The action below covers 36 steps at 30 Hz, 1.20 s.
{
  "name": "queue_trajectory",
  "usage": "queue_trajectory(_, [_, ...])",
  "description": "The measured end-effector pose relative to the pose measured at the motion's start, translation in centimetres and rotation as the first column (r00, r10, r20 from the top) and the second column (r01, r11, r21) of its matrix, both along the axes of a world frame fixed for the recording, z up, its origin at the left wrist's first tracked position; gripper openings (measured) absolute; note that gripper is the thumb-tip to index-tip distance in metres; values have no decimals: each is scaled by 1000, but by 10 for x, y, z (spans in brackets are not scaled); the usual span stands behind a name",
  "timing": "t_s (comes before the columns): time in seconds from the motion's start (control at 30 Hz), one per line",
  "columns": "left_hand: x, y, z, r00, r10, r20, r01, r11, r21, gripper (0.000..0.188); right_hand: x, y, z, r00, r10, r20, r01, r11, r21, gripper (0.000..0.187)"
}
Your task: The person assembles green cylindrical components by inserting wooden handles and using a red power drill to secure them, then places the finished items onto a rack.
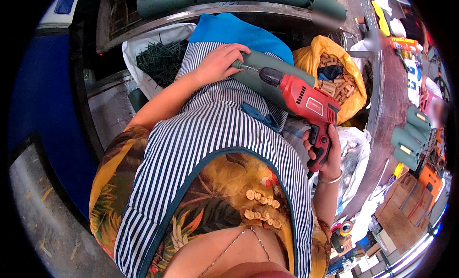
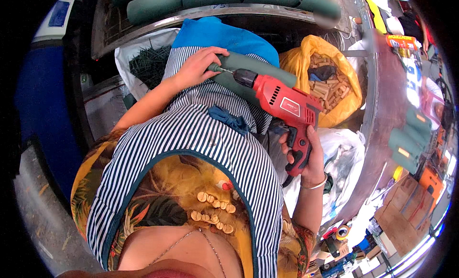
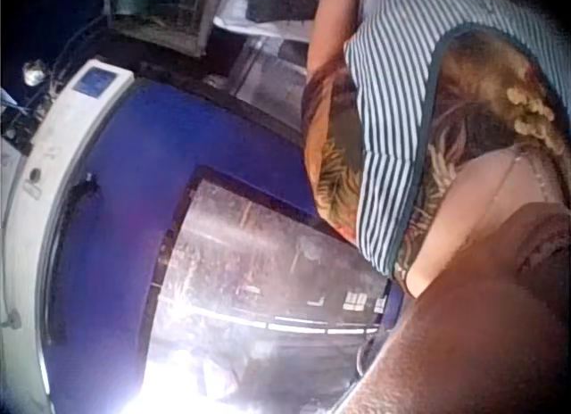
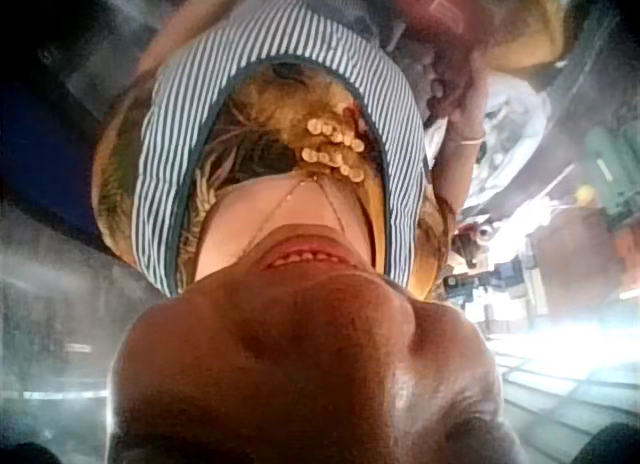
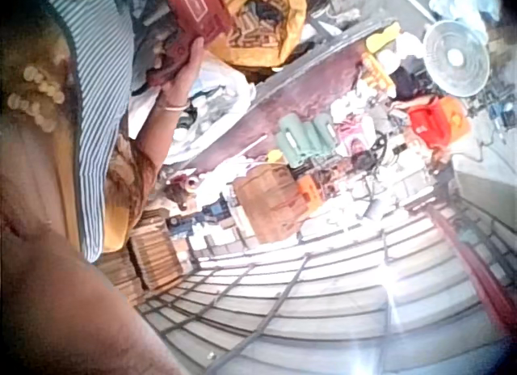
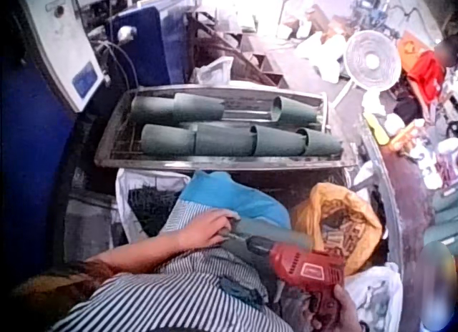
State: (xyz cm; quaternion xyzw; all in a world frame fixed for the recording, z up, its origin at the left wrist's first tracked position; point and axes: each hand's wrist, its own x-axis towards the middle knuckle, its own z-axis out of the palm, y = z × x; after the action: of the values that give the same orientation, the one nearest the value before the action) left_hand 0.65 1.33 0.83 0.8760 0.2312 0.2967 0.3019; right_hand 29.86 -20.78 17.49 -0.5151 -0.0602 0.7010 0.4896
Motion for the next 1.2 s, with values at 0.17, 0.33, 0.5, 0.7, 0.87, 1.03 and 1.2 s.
queue_trajectory(0.17, [2, 0, -3, 1000, 18, 2, -18, 1000, 4, 36, 3, -10, 10, 998, -60, 3, 60, 998, -32, 55])
queue_trajectory(0.33, [3, 0, -1, 1000, 26, -6, -26, 999, 18, 36, -2, -14, 13, 994, -101, 33, 103, 993, -53, 55])
queue_trajectory(0.5, [5, -2, 2, 998, 59, -15, -59, 998, 4, 31, -9, -13, 12, 995, -96, 36, 99, 992, -80, 55])
queue_trajectory(0.7, [6, -2, 2, 997, 76, 2, -76, 997, 25, 30, -15, -11, 13, 994, -94, 55, 99, 991, -88, 56])
queue_trajectory(0.87, [6, -1, 2, 996, 85, -6, -85, 996, 26, 31, -17, -8, 15, 992, -97, 80, 106, 988, -109, 55])
queue_trajectory(1.03, [8, -1, 4, 997, 73, -7, -73, 996, 41, 32, -22, -14, 15, 990, -117, 77, 123, 990, -73, 56])
queue_trajectory(1.2, [6, -2, -6, 998, 57, -23, -56, 998, 34, 32, -24, -3, 17, 991, -111, 78, 121, 982, -147, 54])
